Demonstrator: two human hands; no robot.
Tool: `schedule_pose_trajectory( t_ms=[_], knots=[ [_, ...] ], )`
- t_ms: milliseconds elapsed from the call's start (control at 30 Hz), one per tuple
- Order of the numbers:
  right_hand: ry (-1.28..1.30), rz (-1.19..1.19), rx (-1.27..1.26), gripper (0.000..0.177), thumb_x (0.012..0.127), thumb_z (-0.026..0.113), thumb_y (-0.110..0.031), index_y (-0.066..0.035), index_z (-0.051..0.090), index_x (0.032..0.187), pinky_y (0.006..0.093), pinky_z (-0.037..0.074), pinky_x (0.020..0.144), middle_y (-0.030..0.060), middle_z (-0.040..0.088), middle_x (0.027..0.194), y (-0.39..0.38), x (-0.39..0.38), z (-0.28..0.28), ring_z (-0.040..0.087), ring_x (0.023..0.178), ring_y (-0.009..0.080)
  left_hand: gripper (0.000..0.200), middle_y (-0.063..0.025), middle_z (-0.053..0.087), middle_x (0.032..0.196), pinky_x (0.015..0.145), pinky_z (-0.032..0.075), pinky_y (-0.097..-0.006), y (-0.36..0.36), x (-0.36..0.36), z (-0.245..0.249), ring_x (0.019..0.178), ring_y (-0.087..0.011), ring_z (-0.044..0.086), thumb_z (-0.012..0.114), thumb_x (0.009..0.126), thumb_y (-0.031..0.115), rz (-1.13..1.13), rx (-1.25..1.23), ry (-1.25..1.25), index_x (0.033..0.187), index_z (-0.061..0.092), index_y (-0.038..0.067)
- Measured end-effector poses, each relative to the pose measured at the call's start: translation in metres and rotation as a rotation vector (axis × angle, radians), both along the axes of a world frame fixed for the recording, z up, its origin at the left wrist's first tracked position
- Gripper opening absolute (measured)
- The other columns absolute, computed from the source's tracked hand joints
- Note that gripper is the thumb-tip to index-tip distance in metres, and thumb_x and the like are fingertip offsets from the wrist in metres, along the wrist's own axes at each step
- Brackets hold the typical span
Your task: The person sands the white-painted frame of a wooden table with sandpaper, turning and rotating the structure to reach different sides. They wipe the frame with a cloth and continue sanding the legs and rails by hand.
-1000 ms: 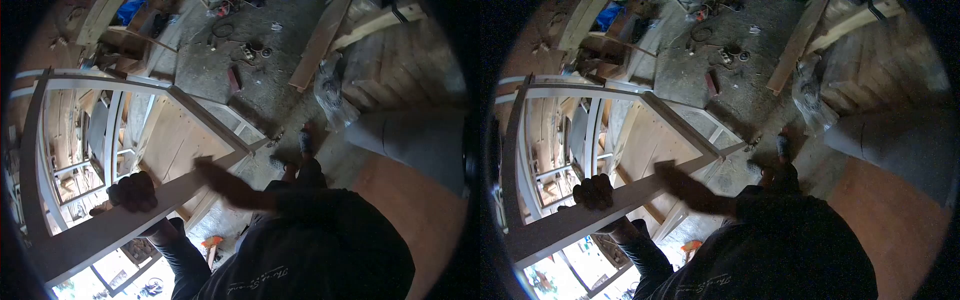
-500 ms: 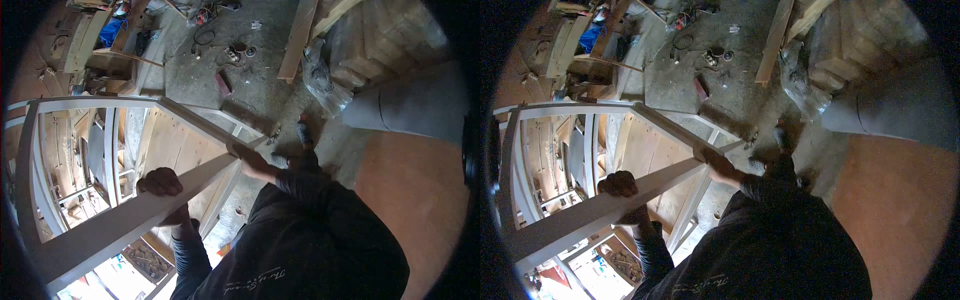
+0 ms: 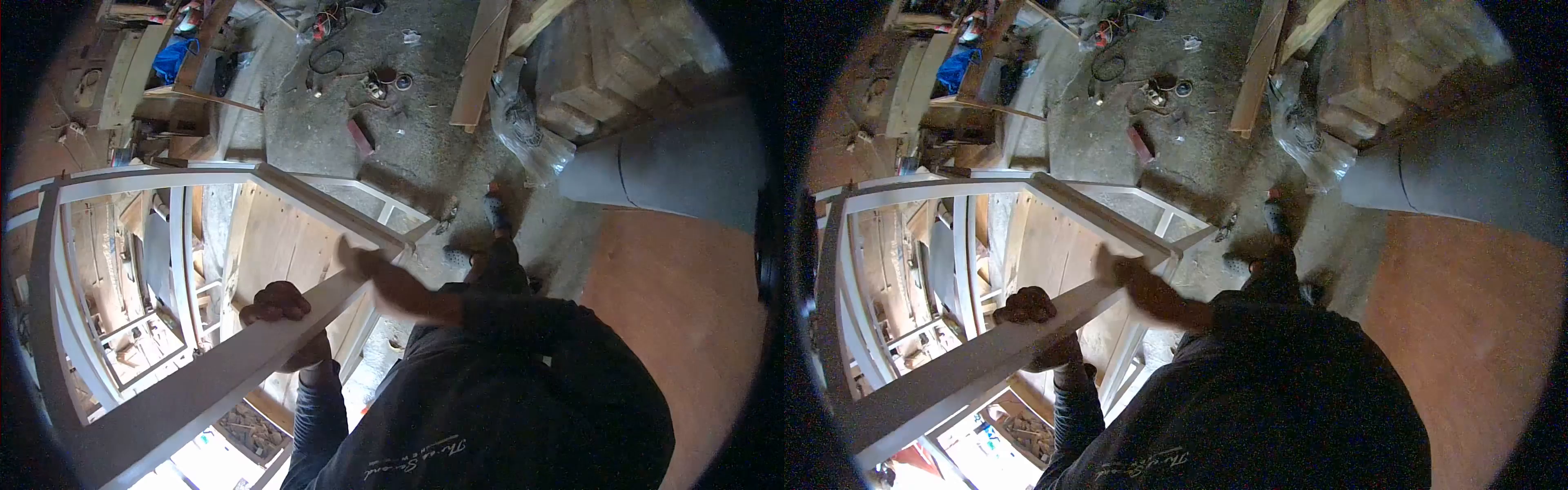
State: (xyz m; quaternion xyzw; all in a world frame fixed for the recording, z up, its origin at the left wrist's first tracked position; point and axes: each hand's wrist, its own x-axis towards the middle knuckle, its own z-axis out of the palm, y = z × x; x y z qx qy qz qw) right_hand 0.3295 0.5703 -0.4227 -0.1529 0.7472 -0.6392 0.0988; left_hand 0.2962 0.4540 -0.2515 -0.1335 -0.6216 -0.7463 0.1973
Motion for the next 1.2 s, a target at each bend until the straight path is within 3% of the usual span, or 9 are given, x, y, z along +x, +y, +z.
schedule_pose_trajectory(
  t_ms=[167,233,433,600,700,800,967,1133,1200],
  knots=[
    [0.022,-0.125,0.037,0.063,0.088,0.05,0.006,0.001,0.039,0.15,0.0438,0.039,0.115,0.0264,0.048,0.147,-0.002,0.017,-0.081,0.046,0.139,0.0376,0.034,-0.0097,0.054,0.07,0.059,0.045,-0.031,0.018,-0.001,0.004,0.066,-0.0207,0.053,0.061,0.095,0.038,0.136,-0.065,0.042,0.091,0.05,0.006],
    [-0.053,0.015,0.243,0.053,0.087,0.051,0.004,0.001,0.047,0.139,0.0496,0.051,0.093,0.0282,0.062,0.126,0.019,-0.001,-0.08,0.061,0.118,0.0414,0.03,-0.0097,0.055,0.07,0.06,0.046,-0.0322,0.014,0.002,0.003,0.065,-0.0212,0.054,0.062,0.096,0.032,0.221,-0.206,-0.001,0.091,0.049,0.006],
    [0.245,0.543,-0.245,0.07,0.08,0.051,0.018,-0.008,0.049,0.145,0.0424,0.043,0.109,0.0227,0.056,0.138,0.041,-0.072,0.124,0.054,0.13,0.04,0.033,-0.014,0.063,0.08,0.07,0.053,-0.0384,0.008,0.004,-0.007,0.075,-0.0272,0.062,0.057,0.097,0.035,0.437,-0.368,0.128,0.091,0.058,0.002],
    [0.046,1.006,0.215,0.057,0.08,0.054,0.004,-0.005,0.055,0.136,0.0447,0.052,0.095,0.026,0.067,0.117,0.037,-0.138,-0.018,0.066,0.111,0.0365,0.027,-0.018,0.066,0.093,0.072,0.049,-0.0499,-0.002,0.044,-0.055,0.083,-0.0401,0.065,0.061,0.09,0.021,0.904,-0.811,0.006,0.105,0.063,-0.001],
    [0.216,1.257,0.369,0.063,0.077,0.054,0.006,-0.006,0.053,0.138,0.0484,0.054,0.088,0.0267,0.068,0.108,0.024,-0.155,0.136,0.068,0.103,0.0417,0.024,-0.0206,0.065,0.092,0.071,0.048,-0.0516,0.028,0.053,-0.056,0.081,-0.0446,0.063,0.056,0.093,0.017,1.377,-1.015,-0.051,0.109,0.06,-0.001],
    [0.58,1.185,-0.116,0.062,0.079,0.05,0.006,-0.005,0.051,0.14,0.0498,0.056,0.079,0.0305,0.067,0.106,0.014,-0.166,0.132,0.067,0.097,0.047,0.022,-0.0225,0.063,0.091,0.071,0.048,-0.0512,0.054,0.042,-0.001,0.08,-0.0449,0.062,0.047,0.099,0.015,1.487,-0.923,-0.228,0.107,0.058,-0.001],
    [0.019,1.431,0.074,0.064,0.081,0.061,-0.002,-0.007,0.048,0.144,0.0431,0.056,0.077,0.0161,0.064,0.123,0.022,-0.186,-0.019,0.065,0.1,0.0326,0.017,-0.0248,0.061,0.088,0.071,0.05,-0.047,0.108,0.068,0.052,0.082,-0.0434,0.063,0.052,0.101,0.017,1.339,-0.73,-0.27,0.099,0.056,0.0],
    [0.715,1.562,-0.111,0.042,0.089,0.056,-0.013,-0.001,0.056,0.129,0.0474,0.055,0.073,0.0223,0.066,0.106,0.011,-0.208,0.255,0.066,0.086,0.0408,0.023,-0.0165,0.071,0.09,0.066,0.054,-0.0441,0.119,0.055,0.085,0.082,-0.0357,0.071,0.073,0.089,0.015,1.284,-0.888,-0.639,0.1,0.057,0.003],
    [0.749,1.384,-0.235,0.038,0.09,0.055,-0.014,0.001,0.059,0.124,0.0483,0.055,0.073,0.0231,0.067,0.102,0.008,-0.189,0.266,0.067,0.083,0.0429,0.017,-0.0125,0.073,0.086,0.066,0.055,-0.0423,0.115,0.058,0.091,0.081,-0.0346,0.072,0.071,0.09,0.014,1.23,-0.791,-0.598,0.096,0.059,0.005]
  ],
)
